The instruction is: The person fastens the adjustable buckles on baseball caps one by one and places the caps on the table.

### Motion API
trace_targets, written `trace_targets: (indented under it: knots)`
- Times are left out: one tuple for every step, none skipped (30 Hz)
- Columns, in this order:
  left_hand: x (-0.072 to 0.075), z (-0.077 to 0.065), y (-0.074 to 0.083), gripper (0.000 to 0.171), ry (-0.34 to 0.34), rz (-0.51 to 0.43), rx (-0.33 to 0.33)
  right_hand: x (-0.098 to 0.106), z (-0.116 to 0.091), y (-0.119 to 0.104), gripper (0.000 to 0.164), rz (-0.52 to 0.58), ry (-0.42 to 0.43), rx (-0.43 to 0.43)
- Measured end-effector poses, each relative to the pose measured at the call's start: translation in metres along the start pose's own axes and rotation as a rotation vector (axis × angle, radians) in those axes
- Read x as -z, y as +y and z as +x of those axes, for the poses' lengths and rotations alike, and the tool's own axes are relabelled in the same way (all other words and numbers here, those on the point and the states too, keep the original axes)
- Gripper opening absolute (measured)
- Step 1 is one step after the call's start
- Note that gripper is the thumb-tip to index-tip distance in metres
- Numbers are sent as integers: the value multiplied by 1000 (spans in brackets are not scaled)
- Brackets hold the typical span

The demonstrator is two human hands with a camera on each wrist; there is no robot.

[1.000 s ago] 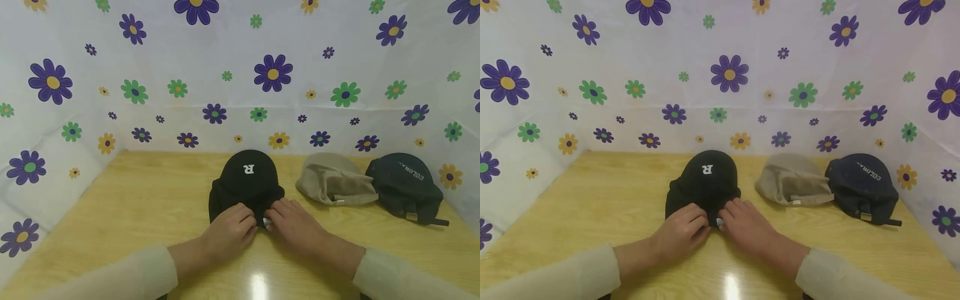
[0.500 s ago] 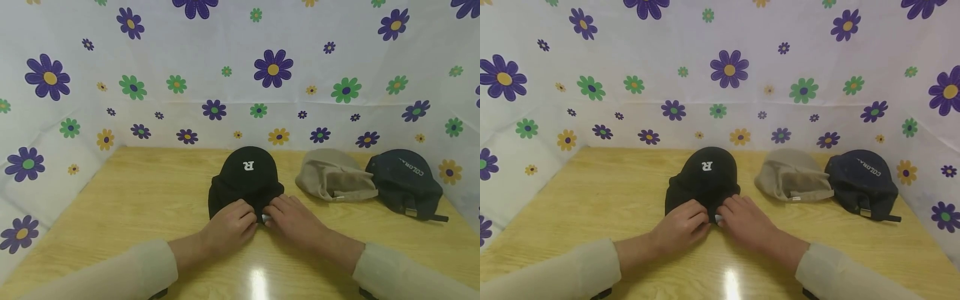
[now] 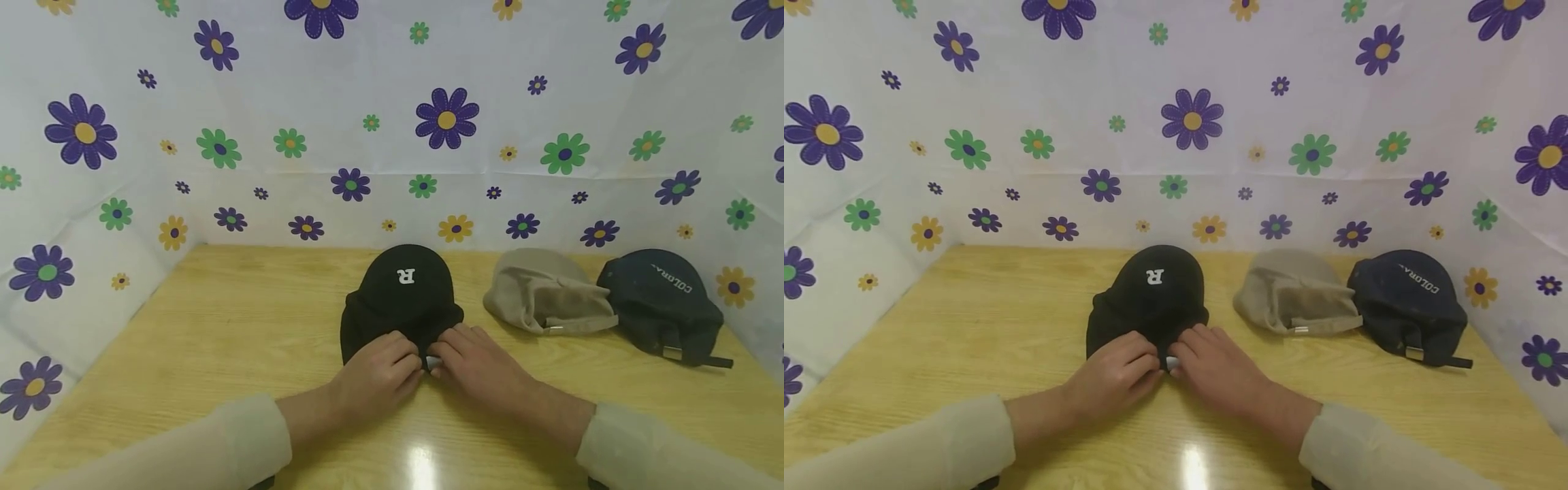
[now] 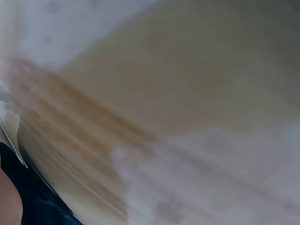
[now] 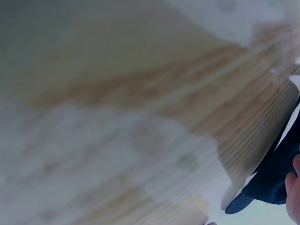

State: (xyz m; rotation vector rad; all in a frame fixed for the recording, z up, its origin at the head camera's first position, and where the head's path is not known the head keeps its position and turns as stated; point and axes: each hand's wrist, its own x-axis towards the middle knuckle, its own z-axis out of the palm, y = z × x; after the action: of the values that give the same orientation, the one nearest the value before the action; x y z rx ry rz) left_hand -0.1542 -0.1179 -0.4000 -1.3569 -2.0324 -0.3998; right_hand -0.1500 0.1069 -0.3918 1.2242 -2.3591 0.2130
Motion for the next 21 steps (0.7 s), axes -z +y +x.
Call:
trace_targets:
  knots:
    - [0,0,0,10,5,0,-4,0,0,0,21,0,0,5]
    - [0,0,0,10,10,2,-5,0,0,-1,22,0,2,7]
    - [0,0,1,10,14,4,-6,-1,0,-1,22,-1,4,10]
    - [-1,0,1,11,18,6,-9,-1,0,-1,22,-2,7,13]
    - [-1,0,1,11,23,8,-13,-1,0,-1,22,-5,11,17]
    - [-1,0,1,11,27,11,-16,-1,0,-1,22,-7,15,21]
    - [-1,0,2,12,32,15,-20,-1,0,-1,23,-9,20,26]
    - [-1,0,2,12,37,19,-24,-1,0,-1,23,-10,24,30]
    - [-1,0,2,12,42,22,-28,0,0,-1,23,-11,28,34]
    - [0,1,2,13,46,25,-31,0,0,-1,23,-12,32,37]
    - [0,1,2,13,50,28,-34,0,0,-1,23,-10,34,38]
    - [0,1,2,13,52,31,-33,1,0,-2,23,-6,37,38]
    - [0,1,2,13,53,32,-32,1,0,-2,23,-2,39,37]
    - [0,0,2,13,52,33,-29,1,1,-2,23,-1,40,37]
    - [0,0,2,13,50,34,-24,1,1,-2,23,1,41,36]
    - [0,0,2,13,46,36,-20,1,1,-2,23,1,41,36]
    - [0,0,1,13,42,38,-16,1,1,-2,23,-1,42,36]
    - [0,0,1,12,37,38,-11,0,1,-1,23,-5,42,36]
    - [0,0,1,12,32,37,-7,0,1,-1,24,-8,42,36]
    - [0,0,1,12,28,32,-3,0,0,-1,24,-15,41,36]
    - [0,0,1,13,21,30,2,0,0,-1,24,-17,40,35]
